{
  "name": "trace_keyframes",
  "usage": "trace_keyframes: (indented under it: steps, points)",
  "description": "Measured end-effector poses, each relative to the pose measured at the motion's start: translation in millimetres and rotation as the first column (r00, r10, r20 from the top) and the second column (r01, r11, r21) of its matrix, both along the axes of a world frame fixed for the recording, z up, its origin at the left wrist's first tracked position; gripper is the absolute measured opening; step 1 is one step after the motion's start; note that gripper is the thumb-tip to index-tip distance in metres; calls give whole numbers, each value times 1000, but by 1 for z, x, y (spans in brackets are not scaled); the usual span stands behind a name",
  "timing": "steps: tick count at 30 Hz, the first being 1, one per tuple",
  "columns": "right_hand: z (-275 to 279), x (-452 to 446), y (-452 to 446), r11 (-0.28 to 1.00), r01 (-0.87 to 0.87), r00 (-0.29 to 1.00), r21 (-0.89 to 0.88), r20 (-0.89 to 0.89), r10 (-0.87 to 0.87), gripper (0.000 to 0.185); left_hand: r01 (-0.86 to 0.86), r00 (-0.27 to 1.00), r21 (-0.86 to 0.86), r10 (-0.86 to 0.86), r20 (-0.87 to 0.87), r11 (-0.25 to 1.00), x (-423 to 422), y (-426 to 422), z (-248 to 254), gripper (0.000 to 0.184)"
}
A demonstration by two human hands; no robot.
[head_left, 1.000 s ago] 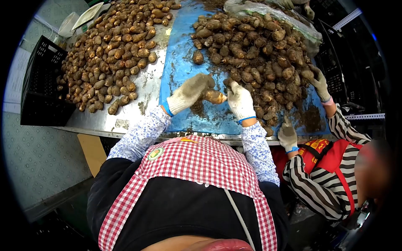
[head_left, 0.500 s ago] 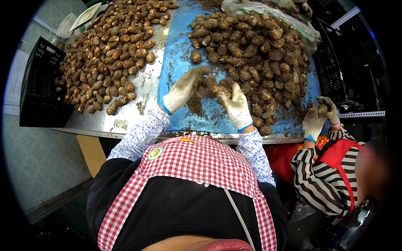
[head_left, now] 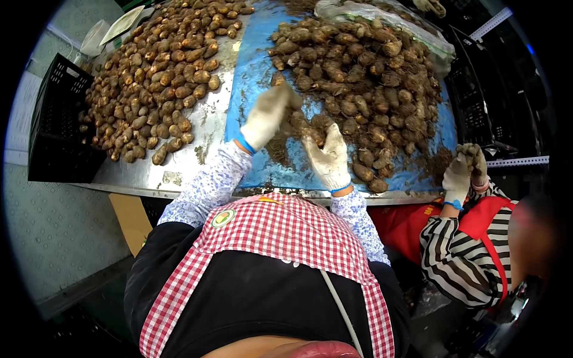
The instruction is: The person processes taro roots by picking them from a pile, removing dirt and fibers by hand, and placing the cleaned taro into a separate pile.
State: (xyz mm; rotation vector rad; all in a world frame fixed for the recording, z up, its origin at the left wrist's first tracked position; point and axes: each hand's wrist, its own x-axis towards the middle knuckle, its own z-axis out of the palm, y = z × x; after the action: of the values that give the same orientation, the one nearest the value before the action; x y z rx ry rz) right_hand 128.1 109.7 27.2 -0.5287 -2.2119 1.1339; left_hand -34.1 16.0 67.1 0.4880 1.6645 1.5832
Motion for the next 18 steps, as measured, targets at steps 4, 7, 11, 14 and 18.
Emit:
trace_keyframes:
  steps: [4, 7, 11, 14, 18]
  points:
    - [3, 5, 4, 991, 73, 996, -113, 51, -68, 41, 105, 949, -133, -139, -285, 986, -10, 4, 0, 32]
    - [-14, 6, 5, 968, 89, 996, -234, 36, -83, 49, 264, 622, -132, -273, -734, 956, 13, -11, -13, 34]
    - [-61, -4, 20, 990, 57, 998, -132, 2, -57, 43, 209, 746, -328, -367, -556, 921, 29, -16, 12, 36]
    - [-49, -5, 45, 983, -81, 987, -166, 122, 102, 37, 200, 564, -175, -260, -784, 964, 32, -22, -4, 35]
    - [-50, -12, 62, 824, 61, 974, -563, 214, 74, 32, 212, 873, -28, -202, -444, 977, 29, -29, -15, 37]
